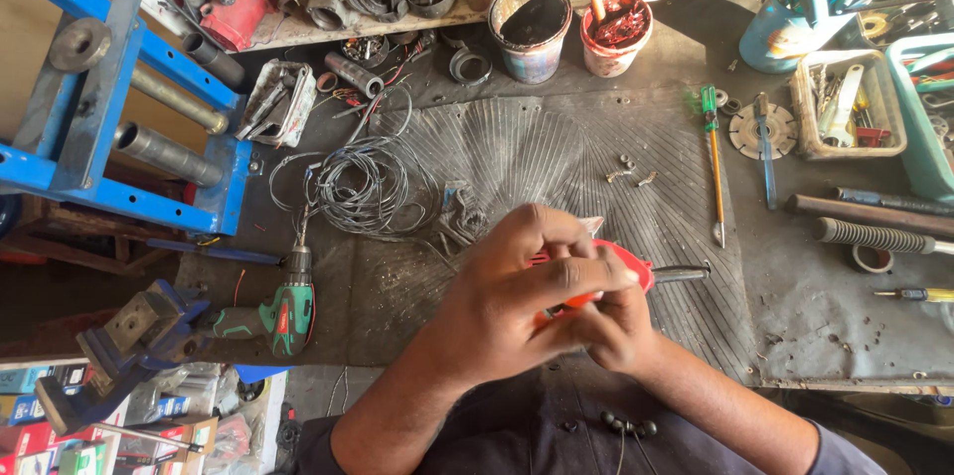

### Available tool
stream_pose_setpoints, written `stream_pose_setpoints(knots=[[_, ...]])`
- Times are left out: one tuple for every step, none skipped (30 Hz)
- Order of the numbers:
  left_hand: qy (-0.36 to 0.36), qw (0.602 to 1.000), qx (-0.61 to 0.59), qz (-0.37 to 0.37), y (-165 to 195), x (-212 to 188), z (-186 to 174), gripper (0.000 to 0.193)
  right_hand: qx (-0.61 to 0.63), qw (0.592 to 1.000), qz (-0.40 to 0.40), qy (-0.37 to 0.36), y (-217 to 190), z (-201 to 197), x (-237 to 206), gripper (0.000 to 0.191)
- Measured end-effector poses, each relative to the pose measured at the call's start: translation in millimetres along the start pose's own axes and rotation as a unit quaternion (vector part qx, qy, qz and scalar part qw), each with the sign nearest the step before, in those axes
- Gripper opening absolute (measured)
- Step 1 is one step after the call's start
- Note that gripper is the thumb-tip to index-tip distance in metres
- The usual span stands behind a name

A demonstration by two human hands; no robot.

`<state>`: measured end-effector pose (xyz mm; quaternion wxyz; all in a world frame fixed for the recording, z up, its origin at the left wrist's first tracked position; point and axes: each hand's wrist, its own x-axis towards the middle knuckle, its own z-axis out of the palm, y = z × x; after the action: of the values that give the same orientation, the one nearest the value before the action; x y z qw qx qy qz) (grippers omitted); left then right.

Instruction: The person assembles a red power tool on a cluttered workbench. They use a screwdriver to tighten screws on the tool's housing, then attach a long metal shaft to the tool's head. The person uses a hammer to tap the shaft into place and secures it with a nut.

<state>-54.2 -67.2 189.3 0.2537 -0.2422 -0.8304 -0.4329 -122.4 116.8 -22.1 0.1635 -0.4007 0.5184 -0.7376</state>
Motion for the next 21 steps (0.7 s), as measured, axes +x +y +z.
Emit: stream_pose_setpoints(knots=[[-0.019, 0.999, -0.028, 0.005, -0.1, 1.3, -3.3, 0.039, -0.027, 1.000, 0.011, 0.001, 0.3, 0.4, 0.9, 0.026], [-0.038, 0.998, -0.058, 0.009, -0.2, 2.2, -8.0, 0.037, -0.053, 0.998, 0.024, 0.001, -0.4, 0.9, 2.3, 0.036], [-0.056, 0.995, -0.085, 0.002, -0.7, 3.5, -11.3, 0.035, -0.078, 0.996, 0.037, 0.002, -2.3, 1.2, 3.9, 0.047], [-0.073, 0.991, -0.112, -0.006, -1.0, 4.3, -14.6, 0.034, -0.085, 0.996, 0.013, 0.010, -5.0, 2.6, 6.2, 0.045], [-0.089, 0.987, -0.134, -0.024, -1.2, 5.4, -15.9, 0.034, -0.092, 0.996, -0.012, 0.017, -8.8, 3.5, 9.2, 0.042], [-0.103, 0.981, -0.156, -0.043, -0.8, 6.3, -15.8, 0.034, -0.099, 0.994, -0.035, 0.023, -13.3, 5.4, 12.0, 0.040], [-0.083, 0.988, -0.127, -0.034, -0.1, 7.2, -14.5, 0.032, -0.097, 0.994, -0.052, 0.015, -18.4, 8.0, 14.5, 0.046], [-0.062, 0.993, -0.098, -0.025, 0.8, 8.5, -11.4, 0.030, -0.095, 0.993, -0.070, 0.006, -23.9, 9.0, 17.5, 0.054], [-0.051, 0.996, -0.073, -0.024, 1.8, 9.5, -8.8, 0.031, -0.094, 0.991, -0.090, -0.005, -28.5, 10.1, 20.9, 0.063], [-0.041, 0.998, -0.047, -0.024, 2.6, 10.6, -6.3, 0.032, -0.103, 0.992, -0.079, -0.009, -32.0, 11.7, 23.5, 0.055], [-0.044, 0.998, -0.029, -0.035, 3.5, 11.2, -4.8, 0.034, -0.111, 0.992, -0.066, -0.013, -34.9, 12.8, 25.2, 0.047], [-0.047, 0.998, -0.013, -0.046, 3.7, 11.6, -4.8, 0.037, -0.120, 0.991, -0.053, -0.015, -36.5, 13.3, 26.2, 0.040], [-0.053, 0.998, -0.020, -0.035, 3.4, 11.4, -6.0, 0.042, -0.118, 0.991, -0.057, -0.009, -37.1, 13.0, 26.9, 0.036], [-0.059, 0.998, -0.028, -0.023, 2.8, 10.4, -9.3, 0.046, -0.116, 0.991, -0.061, -0.002, -36.8, 12.2, 27.1, 0.033], [-0.065, 0.997, -0.037, -0.014, 2.0, 8.9, -13.0, 0.050, -0.113, 0.992, -0.063, 0.005, -36.3, 11.1, 26.3, 0.030], [-0.079, 0.995, -0.056, -0.020, 1.3, 7.0, -15.4, 0.050, -0.112, 0.992, -0.052, 0.009, -35.8, 9.2, 25.6, 0.025], [-0.093, 0.992, -0.076, -0.025, 0.2, 4.9, -17.9, 0.050, -0.112, 0.993, -0.042, 0.014, -35.5, 7.1, 25.0, 0.021], [-0.092, 0.993, -0.073, -0.022, -0.5, 3.3, -17.4, 0.050, -0.112, 0.993, -0.033, 0.019, -35.8, 5.7, 24.6, 0.019], [-0.092, 0.993, -0.070, -0.018, -0.9, 1.8, -15.9, 0.049, -0.124, 0.991, -0.043, 0.023, -36.9, 5.1, 24.4, 0.016], [-0.074, 0.996, -0.043, -0.007, -0.5, 0.6, -12.3, 0.048, -0.135, 0.989, -0.052, 0.026, -38.9, 5.2, 24.2, 0.014], [-0.057, 0.998, -0.010, -0.017, 0.3, 0.3, -7.1, 0.046, -0.146, 0.987, -0.061, 0.030, -41.7, 6.4, 24.5, 0.015]])
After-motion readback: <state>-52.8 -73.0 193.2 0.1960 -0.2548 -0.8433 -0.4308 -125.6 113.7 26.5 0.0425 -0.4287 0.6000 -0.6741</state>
